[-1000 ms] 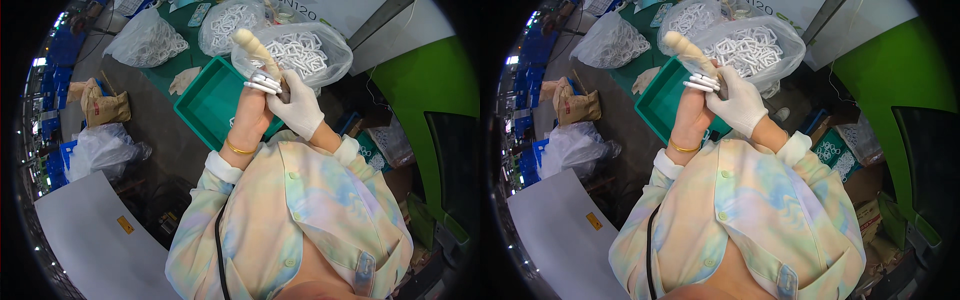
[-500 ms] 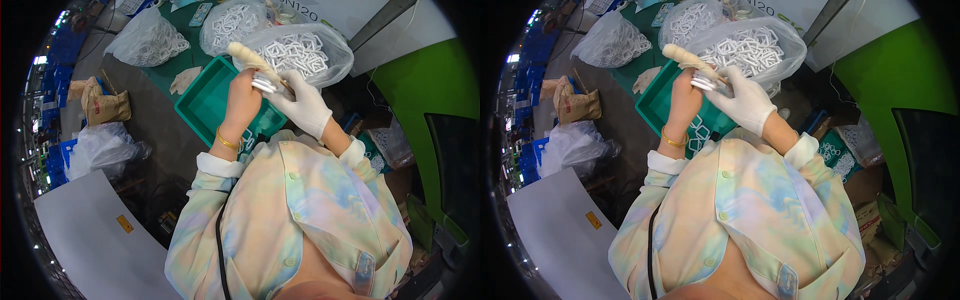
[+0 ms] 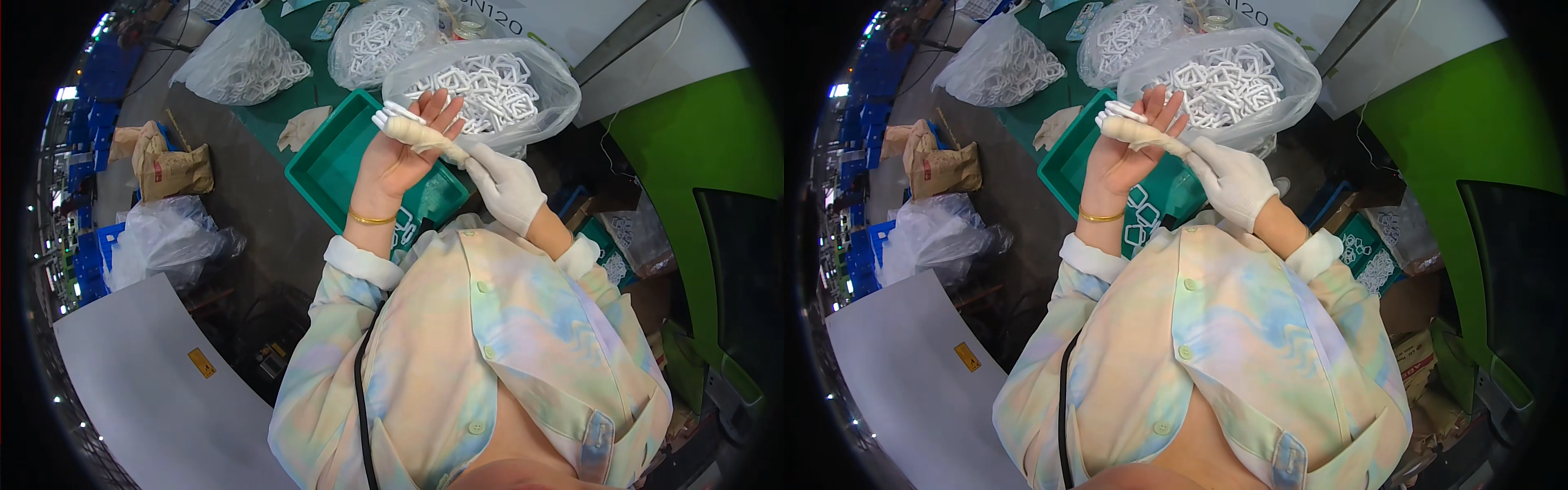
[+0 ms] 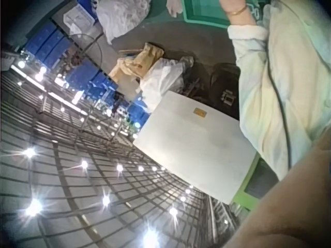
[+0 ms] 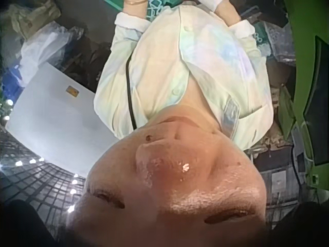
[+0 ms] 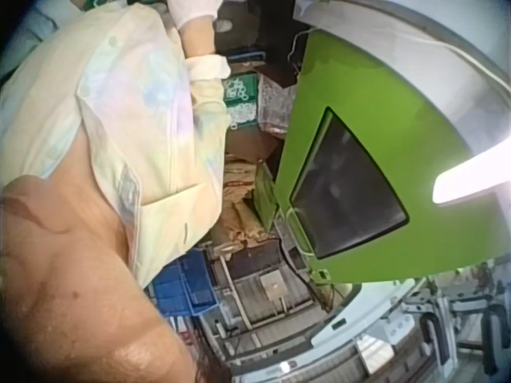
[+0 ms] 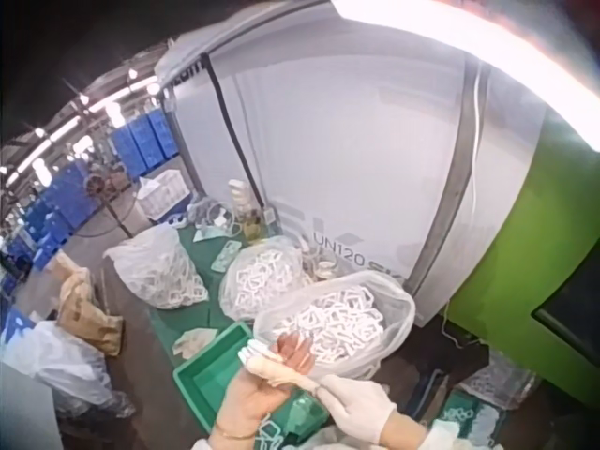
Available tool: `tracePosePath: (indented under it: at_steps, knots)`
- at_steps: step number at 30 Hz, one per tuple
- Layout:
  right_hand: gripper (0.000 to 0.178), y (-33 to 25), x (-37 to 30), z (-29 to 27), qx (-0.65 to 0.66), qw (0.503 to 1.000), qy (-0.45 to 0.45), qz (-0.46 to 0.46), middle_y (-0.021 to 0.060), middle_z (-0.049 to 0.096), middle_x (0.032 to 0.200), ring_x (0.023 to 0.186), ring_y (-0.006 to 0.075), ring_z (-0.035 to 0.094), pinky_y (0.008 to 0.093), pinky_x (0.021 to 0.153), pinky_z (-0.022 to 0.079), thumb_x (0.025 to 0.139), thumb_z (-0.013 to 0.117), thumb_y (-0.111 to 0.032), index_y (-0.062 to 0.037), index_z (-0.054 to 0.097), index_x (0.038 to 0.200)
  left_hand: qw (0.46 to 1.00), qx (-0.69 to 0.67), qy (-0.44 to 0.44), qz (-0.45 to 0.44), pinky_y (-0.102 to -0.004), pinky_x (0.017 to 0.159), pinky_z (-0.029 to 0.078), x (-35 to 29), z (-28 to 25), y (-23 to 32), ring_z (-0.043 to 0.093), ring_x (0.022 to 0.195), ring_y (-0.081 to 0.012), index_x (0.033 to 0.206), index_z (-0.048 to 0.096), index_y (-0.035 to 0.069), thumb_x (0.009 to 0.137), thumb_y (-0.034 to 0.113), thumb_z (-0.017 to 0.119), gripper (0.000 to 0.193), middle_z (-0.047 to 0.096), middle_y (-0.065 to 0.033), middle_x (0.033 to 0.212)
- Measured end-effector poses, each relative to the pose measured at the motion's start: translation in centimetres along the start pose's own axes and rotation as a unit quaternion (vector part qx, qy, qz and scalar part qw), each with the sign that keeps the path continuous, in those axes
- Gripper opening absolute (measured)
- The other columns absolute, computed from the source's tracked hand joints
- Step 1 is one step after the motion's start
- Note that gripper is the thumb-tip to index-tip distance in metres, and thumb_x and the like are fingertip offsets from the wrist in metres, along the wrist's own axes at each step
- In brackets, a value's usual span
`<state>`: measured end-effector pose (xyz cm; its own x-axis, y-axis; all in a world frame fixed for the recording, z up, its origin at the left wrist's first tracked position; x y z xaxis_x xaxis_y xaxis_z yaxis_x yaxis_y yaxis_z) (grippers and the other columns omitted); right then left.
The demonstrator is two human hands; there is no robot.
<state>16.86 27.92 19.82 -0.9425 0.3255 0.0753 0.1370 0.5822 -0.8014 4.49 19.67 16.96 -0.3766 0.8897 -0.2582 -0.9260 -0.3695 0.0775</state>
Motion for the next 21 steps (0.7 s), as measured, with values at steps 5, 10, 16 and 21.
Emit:
tracePosePath:
  at_steps: [5,10,16,21]
  knots:
    - [0.018,0.3,-0.4,-0.4,-0.01,1.0,-0.003,-0.002,0.0153,0.062,0.08,0.077,0.0371,0.062,0.0471,0.066,0.047,0.097,0.048,-0.026,-0.0102,0.057,0.097,0.994,-0.056,-0.087,0.018,-0.0551,0.118,0.024,-0.4,1.1,1.5,0.033,0.139,-0.0386,0.123,0.057,0.0,0.101,0.015,0.04,0.031,0.05,-0.0161,0.141]
    - [0.016,-0.7,-0.1,-0.6,0.005,0.998,0.056,-0.015,0.0155,0.062,0.078,0.076,0.0375,0.062,0.0472,0.064,0.047,0.097,0.049,-0.025,-0.0108,0.057,0.098,0.997,-0.015,-0.076,-0.005,-0.0548,0.118,0.021,-0.1,2.0,-0.3,0.027,0.142,-0.0367,0.125,0.055,-0.001,0.101,0.019,0.04,0.035,0.042,-0.018,0.147]
    - [0.015,-2.4,0.9,-0.5,-0.037,0.999,0.018,-0.02,0.0147,0.064,0.08,0.077,0.0363,0.063,0.0467,0.064,0.048,0.096,0.051,-0.025,-0.0135,0.059,0.101,0.994,-0.007,-0.079,-0.079,-0.055,0.119,0.018,0.0,1.7,-2.7,0.02,0.145,-0.0368,0.126,0.054,-0.003,0.099,0.015,0.041,0.035,0.032,-0.0184,0.153]
    - [0.016,-1.4,-0.1,-0.9,-0.027,0.999,0.025,-0.023,0.0196,0.061,0.08,0.075,0.0394,0.061,0.0409,0.066,0.049,0.095,0.054,-0.019,-0.0075,0.061,0.105,0.996,0.04,-0.073,-0.013,-0.051,0.116,0.028,-0.4,1.2,-0.4,0.031,0.142,-0.0351,0.127,0.055,0.002,0.095,0.019,0.054,0.037,0.036,-0.0165,0.152]
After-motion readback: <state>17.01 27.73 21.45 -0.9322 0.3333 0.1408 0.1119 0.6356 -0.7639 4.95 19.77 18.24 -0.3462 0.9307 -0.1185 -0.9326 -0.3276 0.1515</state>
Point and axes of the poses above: each hand's wrist, its own x-axis towards the middle knuckle, its own z-axis out of the palm, y = z × x, the point moved 7 cm from there along x, towards the middle knuckle
